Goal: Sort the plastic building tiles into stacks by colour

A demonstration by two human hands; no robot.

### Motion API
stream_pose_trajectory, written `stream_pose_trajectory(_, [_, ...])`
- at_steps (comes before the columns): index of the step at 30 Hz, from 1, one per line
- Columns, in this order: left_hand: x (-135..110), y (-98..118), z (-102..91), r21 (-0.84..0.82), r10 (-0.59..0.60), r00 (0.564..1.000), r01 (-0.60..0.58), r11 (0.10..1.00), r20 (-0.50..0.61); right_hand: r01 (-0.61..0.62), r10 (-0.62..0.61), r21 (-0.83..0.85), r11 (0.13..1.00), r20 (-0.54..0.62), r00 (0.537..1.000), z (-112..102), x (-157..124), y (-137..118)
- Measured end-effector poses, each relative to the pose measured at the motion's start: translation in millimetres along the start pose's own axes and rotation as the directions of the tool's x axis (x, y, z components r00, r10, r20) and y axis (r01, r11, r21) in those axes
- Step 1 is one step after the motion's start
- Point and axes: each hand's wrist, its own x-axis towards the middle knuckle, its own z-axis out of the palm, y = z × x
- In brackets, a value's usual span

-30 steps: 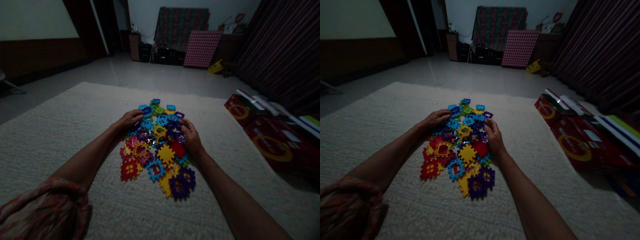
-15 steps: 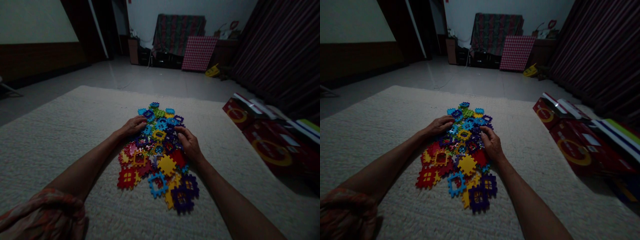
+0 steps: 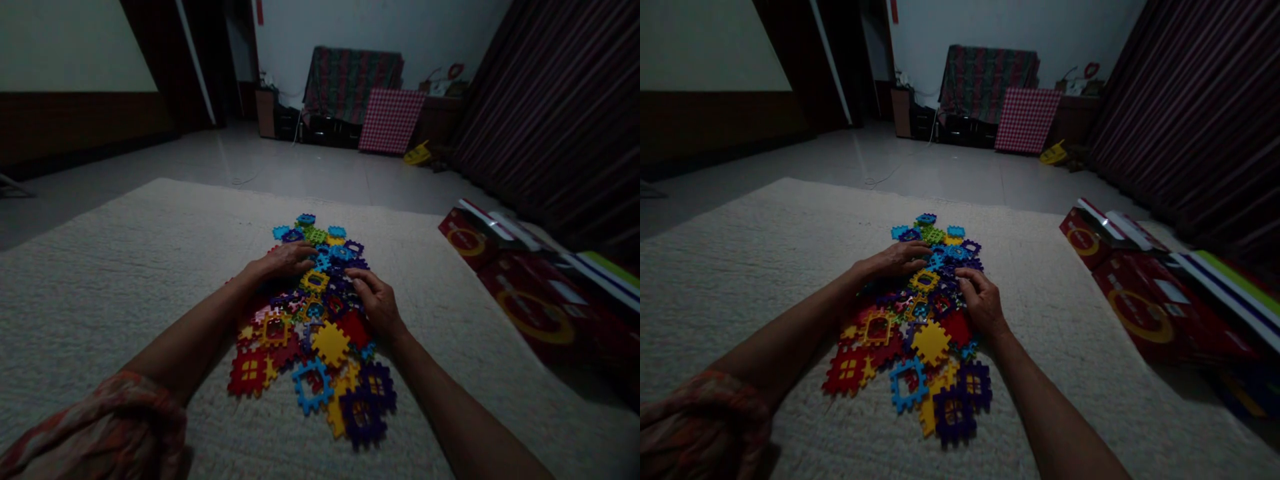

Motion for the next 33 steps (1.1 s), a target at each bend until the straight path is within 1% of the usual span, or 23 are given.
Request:
stream_pose_trajectory(3, [-9, -9, -0.3, -0.054, -0.005, 0.999, 0.002, 0.999, -0.047, 0.022, -0.023, -0.033, 0.999, -0.044, 0.999, -1, -4, -5])
stream_pose_trajectory(5, [-12, -13, -3.6, -0.101, -0.040, 0.992, 0.028, 0.995, -0.120, 0.066, -0.071, -0.071, 0.995, -0.059, 0.996, 0, -4, -15])
stream_pose_trajectory(6, [-13, -14, -5.6, -0.126, -0.063, 0.985, 0.043, 0.991, -0.161, 0.094, -0.098, -0.093, 0.991, -0.042, 0.994, 1, -3, -21])
stream_pose_trajectory(7, [-13, -15, -7.5, -0.150, -0.086, 0.976, 0.056, 0.987, -0.201, 0.123, -0.124, -0.118, 0.985, -0.004, 0.992, 2, 0, -28])
stream_pose_trajectory(9, [-12, -15, -10.0, -0.186, -0.118, 0.959, 0.071, 0.980, -0.259, 0.183, -0.164, -0.182, 0.966, 0.115, 0.980, 8, 8, -40])
stream_pose_trajectory(11, [-11, -14, -9.7, -0.205, -0.134, 0.950, 0.077, 0.976, -0.281, 0.245, -0.185, -0.250, 0.937, 0.242, 0.952, 16, 16, -49])
stream_pose_trajectory(14, [-10, -12, -5.1, -0.216, -0.137, 0.957, 0.082, 0.973, -0.255, 0.313, -0.184, -0.315, 0.896, 0.378, 0.907, 28, 22, -51])
stream_pose_trajectory(16, [-9, -11, -1.7, -0.208, -0.136, 0.967, 0.090, 0.974, -0.215, 0.329, -0.176, -0.329, 0.885, 0.418, 0.891, 34, 21, -46])
stream_pose_trajectory(20, [-8, -10, 0.9, -0.181, -0.127, 0.979, 0.097, 0.979, -0.160, 0.315, -0.185, -0.304, 0.899, 0.389, 0.902, 38, 15, -36])
stream_pose_trajectory(24, [-7, -9, 1.0, -0.177, -0.116, 0.981, 0.088, 0.980, -0.157, 0.253, -0.164, -0.238, 0.938, 0.339, 0.926, 37, 14, -34])
stream_pose_trajectory(26, [-7, -8, 1.6, -0.177, -0.119, 0.981, 0.091, 0.980, -0.152, 0.235, -0.162, -0.199, 0.952, 0.327, 0.931, 37, 16, -35])
stream_pose_trajectory(29, [-7, -8, 2.5, -0.153, -0.116, 0.984, 0.095, 0.984, -0.139, 0.243, -0.175, -0.149, 0.959, 0.364, 0.915, 35, 17, -36])
stream_pose_trajectory(31, [-7, -7, 2.5, -0.139, -0.112, 0.985, 0.093, 0.986, -0.133, 0.251, -0.179, -0.132, 0.959, 0.403, 0.898, 34, 18, -37])
stream_pose_trajectory(33, [-8, -7, 1.9, -0.137, -0.113, 0.985, 0.095, 0.986, -0.129, 0.247, -0.175, -0.124, 0.961, 0.418, 0.891, 33, 18, -38])
